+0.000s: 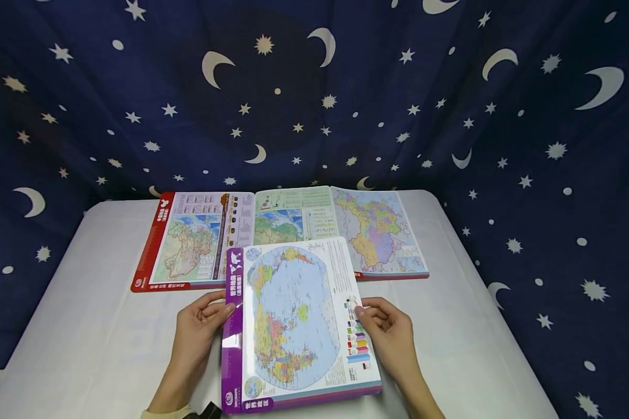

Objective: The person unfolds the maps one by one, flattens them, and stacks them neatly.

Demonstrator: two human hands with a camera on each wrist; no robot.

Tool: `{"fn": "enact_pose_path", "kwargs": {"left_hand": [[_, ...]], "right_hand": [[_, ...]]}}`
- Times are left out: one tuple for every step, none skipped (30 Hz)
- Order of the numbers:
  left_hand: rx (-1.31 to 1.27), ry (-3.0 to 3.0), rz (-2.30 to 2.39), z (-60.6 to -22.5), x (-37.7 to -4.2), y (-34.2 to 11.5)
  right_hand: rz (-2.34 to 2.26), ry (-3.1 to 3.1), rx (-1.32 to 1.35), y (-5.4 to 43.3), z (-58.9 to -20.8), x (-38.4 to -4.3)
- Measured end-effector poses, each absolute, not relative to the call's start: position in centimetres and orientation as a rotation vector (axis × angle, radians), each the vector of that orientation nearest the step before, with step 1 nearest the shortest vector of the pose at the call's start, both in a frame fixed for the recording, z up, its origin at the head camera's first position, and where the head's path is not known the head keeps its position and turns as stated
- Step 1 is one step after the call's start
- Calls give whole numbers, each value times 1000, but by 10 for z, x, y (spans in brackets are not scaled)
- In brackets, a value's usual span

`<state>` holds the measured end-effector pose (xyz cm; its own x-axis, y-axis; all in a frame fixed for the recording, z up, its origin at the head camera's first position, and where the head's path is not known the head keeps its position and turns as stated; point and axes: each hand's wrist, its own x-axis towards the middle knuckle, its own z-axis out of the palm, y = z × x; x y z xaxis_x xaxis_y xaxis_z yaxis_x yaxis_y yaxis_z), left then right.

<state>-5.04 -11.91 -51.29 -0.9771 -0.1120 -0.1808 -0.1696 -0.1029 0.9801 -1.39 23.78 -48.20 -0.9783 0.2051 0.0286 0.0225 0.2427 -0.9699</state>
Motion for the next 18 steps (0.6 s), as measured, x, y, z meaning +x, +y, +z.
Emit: {"fn": "enact_pose_path", "kwargs": {"left_hand": [[-323,2076,2286,-513,-53,-119],[-322,2076,2288,-513,-56,-119],[-327,2074,2294,-513,-59,-119],[-329,2073,2295,-513,-62,-119],[-333,2075,2294,-513,-65,-119],[-332,2084,2286,-513,-68,-119],[-335,2089,2285,-513,-71,-119],[-337,2091,2282,-513,-74,-118],[-338,2091,2283,-513,-77,-118],[-334,2095,2279,-513,-80,-118],[-333,2097,2277,-513,-83,-118],[-328,2096,2277,-513,-85,-118],[-325,2093,2281,-513,-88,-117],[-325,2089,2287,-514,-90,-117],[-325,2087,2294,-514,-92,-117],[-325,2083,2301,-514,-94,-116],[-326,2076,2311,-514,-95,-116],[-329,2071,2321,-514,-97,-116]], "right_hand": [[1829,-2357,-214,238,-483,-16],[1825,-2358,-209,238,-484,-18],[1820,-2363,-204,238,-484,-20],[1815,-2365,-198,238,-485,-22],[1812,-2365,-192,238,-486,-24],[1809,-2365,-189,238,-487,-26],[1813,-2364,-184,238,-488,-28],[1814,-2363,-179,239,-489,-30],[1812,-2367,-176,239,-490,-33],[1810,-2370,-170,239,-490,-35],[1810,-2369,-167,240,-491,-38],[1807,-2371,-166,240,-491,-40],[1801,-2376,-166,240,-491,-43],[1790,-2382,-167,240,-490,-45],[1787,-2385,-168,240,-490,-47],[1789,-2385,-169,241,-490,-48],[1787,-2386,-168,241,-489,-50],[1783,-2391,-168,241,-489,-51]]}}
